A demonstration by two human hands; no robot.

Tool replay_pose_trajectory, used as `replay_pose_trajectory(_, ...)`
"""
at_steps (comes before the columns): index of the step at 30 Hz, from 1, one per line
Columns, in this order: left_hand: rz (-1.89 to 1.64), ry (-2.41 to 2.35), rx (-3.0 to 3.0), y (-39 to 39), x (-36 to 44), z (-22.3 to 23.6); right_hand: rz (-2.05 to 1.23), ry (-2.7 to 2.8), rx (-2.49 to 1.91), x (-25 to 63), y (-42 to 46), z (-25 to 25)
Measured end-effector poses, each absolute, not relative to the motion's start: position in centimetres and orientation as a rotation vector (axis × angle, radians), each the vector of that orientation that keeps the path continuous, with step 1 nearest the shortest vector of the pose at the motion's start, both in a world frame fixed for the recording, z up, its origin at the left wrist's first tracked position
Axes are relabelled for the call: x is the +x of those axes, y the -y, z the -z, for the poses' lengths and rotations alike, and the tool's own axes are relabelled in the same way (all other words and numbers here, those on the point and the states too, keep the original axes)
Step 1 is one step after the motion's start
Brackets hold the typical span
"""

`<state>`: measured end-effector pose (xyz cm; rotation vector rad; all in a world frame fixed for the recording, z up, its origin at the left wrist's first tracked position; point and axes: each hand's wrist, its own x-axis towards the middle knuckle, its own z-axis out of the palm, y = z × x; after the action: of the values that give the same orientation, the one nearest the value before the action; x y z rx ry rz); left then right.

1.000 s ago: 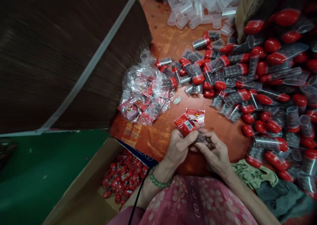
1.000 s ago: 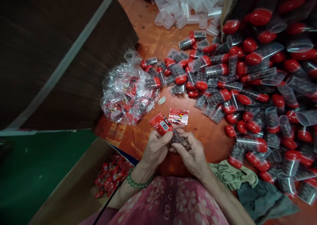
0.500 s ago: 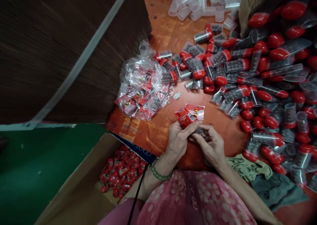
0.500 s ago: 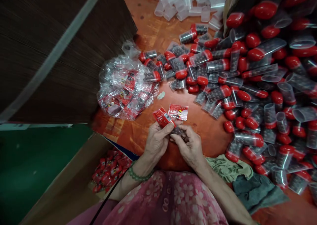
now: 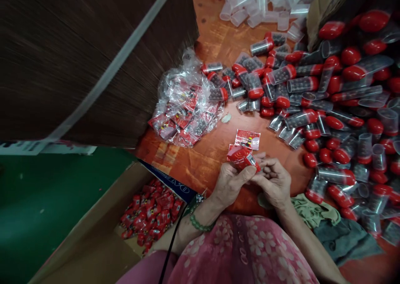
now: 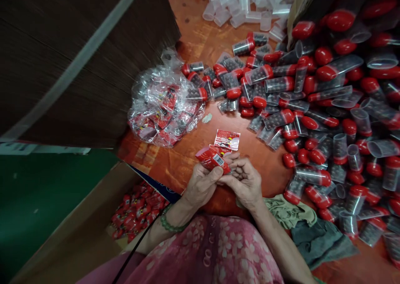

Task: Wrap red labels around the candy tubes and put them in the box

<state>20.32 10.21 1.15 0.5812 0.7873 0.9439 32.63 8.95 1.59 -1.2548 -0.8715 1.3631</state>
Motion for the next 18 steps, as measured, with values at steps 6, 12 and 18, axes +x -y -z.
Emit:
replay_pose_trajectory(6, -0.895, -0.756, 0.574, -9.3, 20.0, -2.0, -1.358, 0.986, -1.253, 33.0, -8.6, -1.1)
replay_pose_trajectory(12, -0.891, -0.768, 0.617, -8.4, 18.1, -2.4, -1.362, 1.25, -1.112, 32.6, -8.2, -1.1)
replay_pose_trajectory(18, -1.155, -1.67, 0.839, -3.7, 8.1, -2.3, -1.135, 1.792, -1.341, 34.2, -7.9, -2.6)
